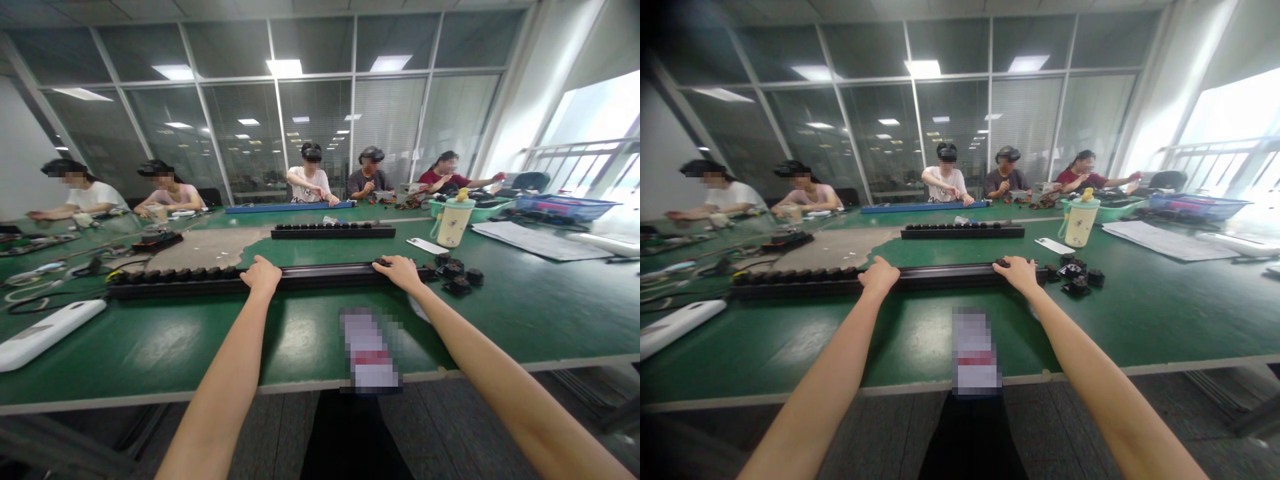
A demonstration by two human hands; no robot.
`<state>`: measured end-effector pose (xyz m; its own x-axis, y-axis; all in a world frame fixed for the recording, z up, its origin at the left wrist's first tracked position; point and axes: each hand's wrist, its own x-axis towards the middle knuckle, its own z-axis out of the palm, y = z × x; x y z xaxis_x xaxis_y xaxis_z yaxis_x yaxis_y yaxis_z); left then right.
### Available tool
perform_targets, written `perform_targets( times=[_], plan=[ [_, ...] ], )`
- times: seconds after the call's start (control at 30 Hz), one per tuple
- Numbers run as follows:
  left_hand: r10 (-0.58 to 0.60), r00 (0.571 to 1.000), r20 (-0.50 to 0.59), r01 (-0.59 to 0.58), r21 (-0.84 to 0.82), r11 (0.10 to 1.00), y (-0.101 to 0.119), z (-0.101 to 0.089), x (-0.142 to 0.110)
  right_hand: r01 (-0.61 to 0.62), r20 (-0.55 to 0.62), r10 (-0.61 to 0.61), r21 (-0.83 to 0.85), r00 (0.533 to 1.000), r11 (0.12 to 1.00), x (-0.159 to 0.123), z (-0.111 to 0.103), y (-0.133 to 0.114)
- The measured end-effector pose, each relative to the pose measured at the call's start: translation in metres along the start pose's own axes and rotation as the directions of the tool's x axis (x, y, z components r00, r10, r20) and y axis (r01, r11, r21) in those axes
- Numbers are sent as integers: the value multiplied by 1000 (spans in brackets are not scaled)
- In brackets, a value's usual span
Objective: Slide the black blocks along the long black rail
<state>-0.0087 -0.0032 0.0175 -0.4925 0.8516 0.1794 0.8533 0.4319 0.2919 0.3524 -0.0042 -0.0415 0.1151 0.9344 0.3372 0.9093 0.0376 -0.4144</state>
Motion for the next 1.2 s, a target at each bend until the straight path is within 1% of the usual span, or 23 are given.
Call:
perform_targets(
  times=[0.13, 0.3, 0.7, 0.97, 1.2],
  plan=[
    [13, 999, 53, -11, -29, 1000, -2, -8, -2, -14, -2, 14, -20, 1000, 1000, -1, -1, -2],
    [29, 996, 88, -26, -37, 999, -6, -11, 2, -15, 7, 15, -17, 1000, 1000, -2, -3, -3],
    [9, 996, 92, -2, -75, 997, -6, -8, 4, -24, 12, 24, -9, 1000, 1000, -2, -3, -3],
    [0, 995, 101, 7, -68, 998, -5, -9, 4, -18, 15, 19, -95, 1000, 995, -2, -6, -3],
    [5, 996, 87, 1, -63, 998, -4, -10, 1, -16, 15, 19, -132, 1000, 991, -2, -7, -3]
  ],
)
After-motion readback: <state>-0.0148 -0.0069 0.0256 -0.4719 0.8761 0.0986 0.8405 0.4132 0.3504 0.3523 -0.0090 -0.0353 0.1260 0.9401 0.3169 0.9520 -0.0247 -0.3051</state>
